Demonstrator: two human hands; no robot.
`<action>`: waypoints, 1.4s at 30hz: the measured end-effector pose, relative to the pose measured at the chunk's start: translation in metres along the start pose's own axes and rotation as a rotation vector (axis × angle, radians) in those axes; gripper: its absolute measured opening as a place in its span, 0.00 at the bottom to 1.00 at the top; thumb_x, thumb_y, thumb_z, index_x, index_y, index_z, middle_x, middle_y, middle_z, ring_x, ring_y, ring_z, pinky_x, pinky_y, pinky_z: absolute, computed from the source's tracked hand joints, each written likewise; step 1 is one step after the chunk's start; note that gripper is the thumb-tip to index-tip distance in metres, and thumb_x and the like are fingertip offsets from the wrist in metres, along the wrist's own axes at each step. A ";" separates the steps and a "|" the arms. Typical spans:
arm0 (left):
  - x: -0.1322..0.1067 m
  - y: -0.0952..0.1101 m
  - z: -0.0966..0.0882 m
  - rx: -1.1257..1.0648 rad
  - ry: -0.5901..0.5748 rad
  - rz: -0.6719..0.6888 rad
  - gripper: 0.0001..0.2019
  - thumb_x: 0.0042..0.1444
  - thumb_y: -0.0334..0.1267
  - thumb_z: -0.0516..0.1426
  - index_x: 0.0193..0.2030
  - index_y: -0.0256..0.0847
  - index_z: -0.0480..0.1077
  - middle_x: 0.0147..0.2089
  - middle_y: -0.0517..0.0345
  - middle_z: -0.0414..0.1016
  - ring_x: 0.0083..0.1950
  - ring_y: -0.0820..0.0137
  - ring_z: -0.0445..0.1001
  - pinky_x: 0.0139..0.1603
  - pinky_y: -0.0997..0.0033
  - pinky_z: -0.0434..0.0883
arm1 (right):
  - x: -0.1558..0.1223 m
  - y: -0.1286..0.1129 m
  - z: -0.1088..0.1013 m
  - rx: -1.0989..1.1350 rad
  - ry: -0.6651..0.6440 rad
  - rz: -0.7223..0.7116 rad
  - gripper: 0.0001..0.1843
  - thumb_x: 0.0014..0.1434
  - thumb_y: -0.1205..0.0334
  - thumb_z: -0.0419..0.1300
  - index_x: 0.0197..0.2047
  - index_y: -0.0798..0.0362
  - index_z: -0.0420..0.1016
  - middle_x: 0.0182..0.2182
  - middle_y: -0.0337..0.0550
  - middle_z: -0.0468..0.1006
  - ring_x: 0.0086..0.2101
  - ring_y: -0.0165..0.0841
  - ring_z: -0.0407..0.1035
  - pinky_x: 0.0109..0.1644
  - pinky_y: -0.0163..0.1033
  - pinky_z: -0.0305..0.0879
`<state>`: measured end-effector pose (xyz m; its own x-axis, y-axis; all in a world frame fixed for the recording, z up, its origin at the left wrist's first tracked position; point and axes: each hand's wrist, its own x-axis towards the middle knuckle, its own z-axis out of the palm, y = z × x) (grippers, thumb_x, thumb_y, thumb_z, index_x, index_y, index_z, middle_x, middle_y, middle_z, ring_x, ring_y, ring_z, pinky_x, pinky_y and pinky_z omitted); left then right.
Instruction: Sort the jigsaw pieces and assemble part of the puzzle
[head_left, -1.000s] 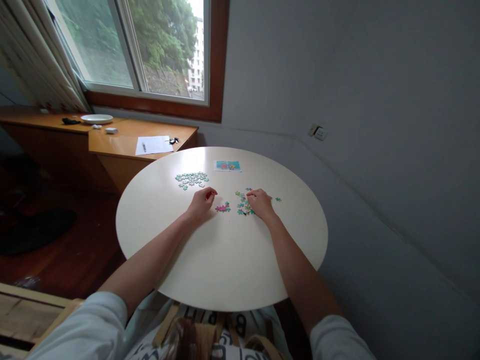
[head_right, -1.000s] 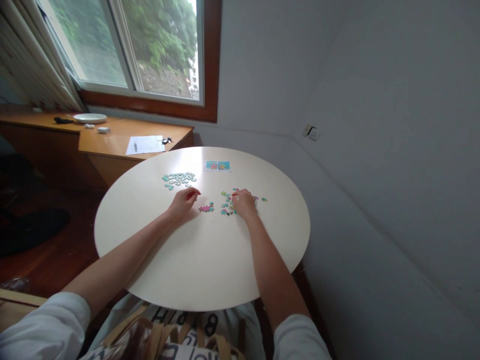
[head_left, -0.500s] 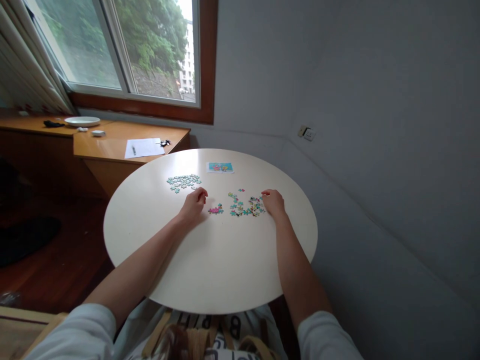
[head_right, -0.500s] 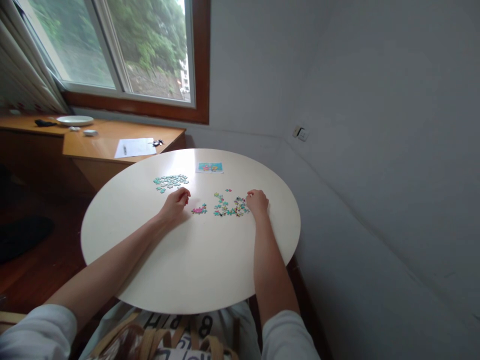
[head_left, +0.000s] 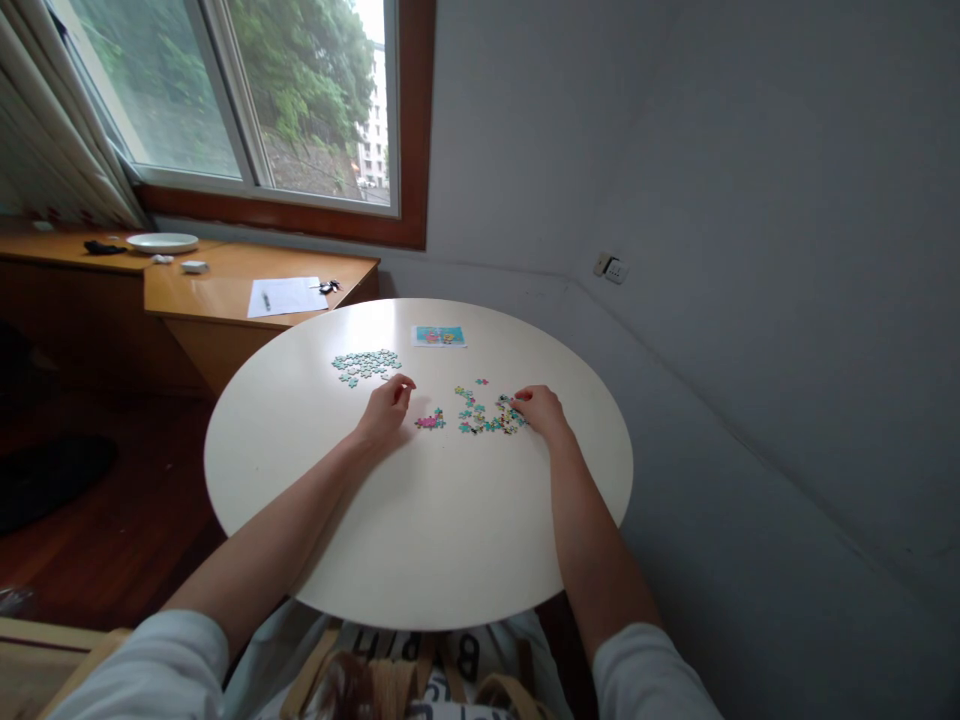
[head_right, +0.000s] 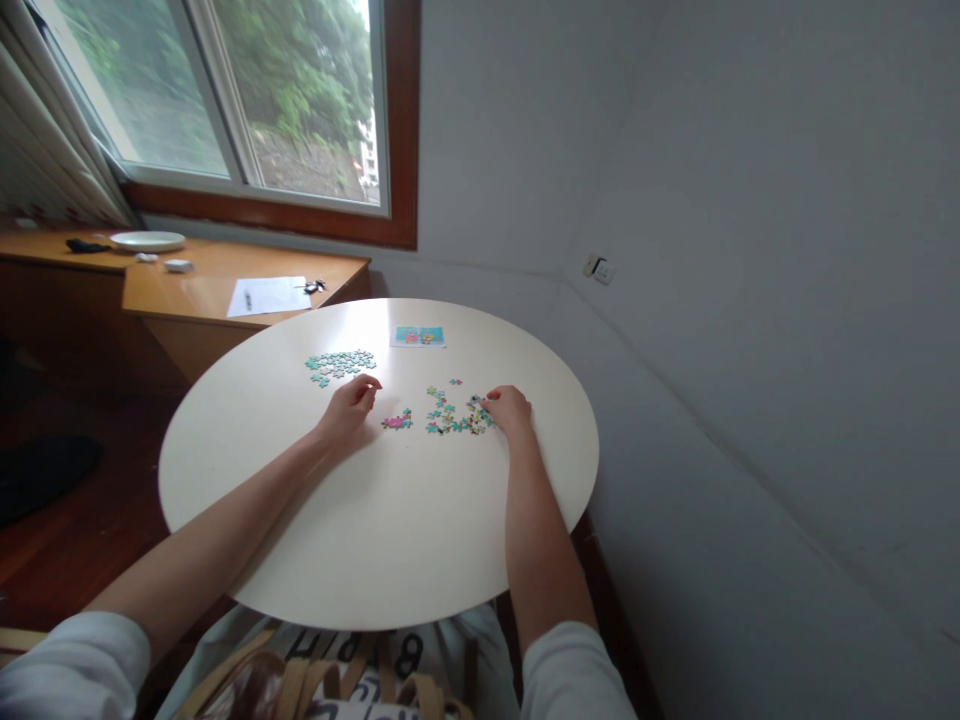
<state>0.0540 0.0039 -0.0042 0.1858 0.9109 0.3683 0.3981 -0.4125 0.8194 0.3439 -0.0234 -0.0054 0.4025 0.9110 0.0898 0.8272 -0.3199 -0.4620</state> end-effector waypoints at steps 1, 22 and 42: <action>0.000 0.000 0.000 0.014 0.001 0.002 0.06 0.53 0.34 0.49 0.33 0.40 0.66 0.19 0.66 0.58 0.22 0.73 0.59 0.26 0.73 0.57 | 0.000 -0.001 0.000 -0.012 -0.002 -0.002 0.13 0.50 0.57 0.64 0.40 0.50 0.79 0.40 0.42 0.80 0.40 0.32 0.72 0.41 0.33 0.62; -0.004 0.006 -0.001 0.020 -0.025 -0.002 0.07 0.49 0.30 0.47 0.31 0.40 0.66 0.19 0.65 0.61 0.23 0.73 0.60 0.26 0.73 0.58 | -0.002 -0.006 0.003 -0.149 0.003 -0.022 0.10 0.55 0.59 0.60 0.40 0.50 0.78 0.44 0.46 0.76 0.43 0.36 0.70 0.45 0.37 0.62; -0.001 -0.001 0.001 0.037 -0.036 0.003 0.08 0.51 0.33 0.48 0.32 0.40 0.67 0.19 0.65 0.60 0.22 0.73 0.60 0.26 0.73 0.58 | 0.000 -0.005 0.005 -0.105 0.030 -0.015 0.10 0.52 0.57 0.63 0.38 0.50 0.79 0.42 0.45 0.78 0.42 0.35 0.70 0.43 0.35 0.62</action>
<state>0.0539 0.0030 -0.0059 0.2196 0.9090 0.3543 0.4300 -0.4162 0.8012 0.3379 -0.0207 -0.0078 0.4001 0.9082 0.1229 0.8691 -0.3334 -0.3653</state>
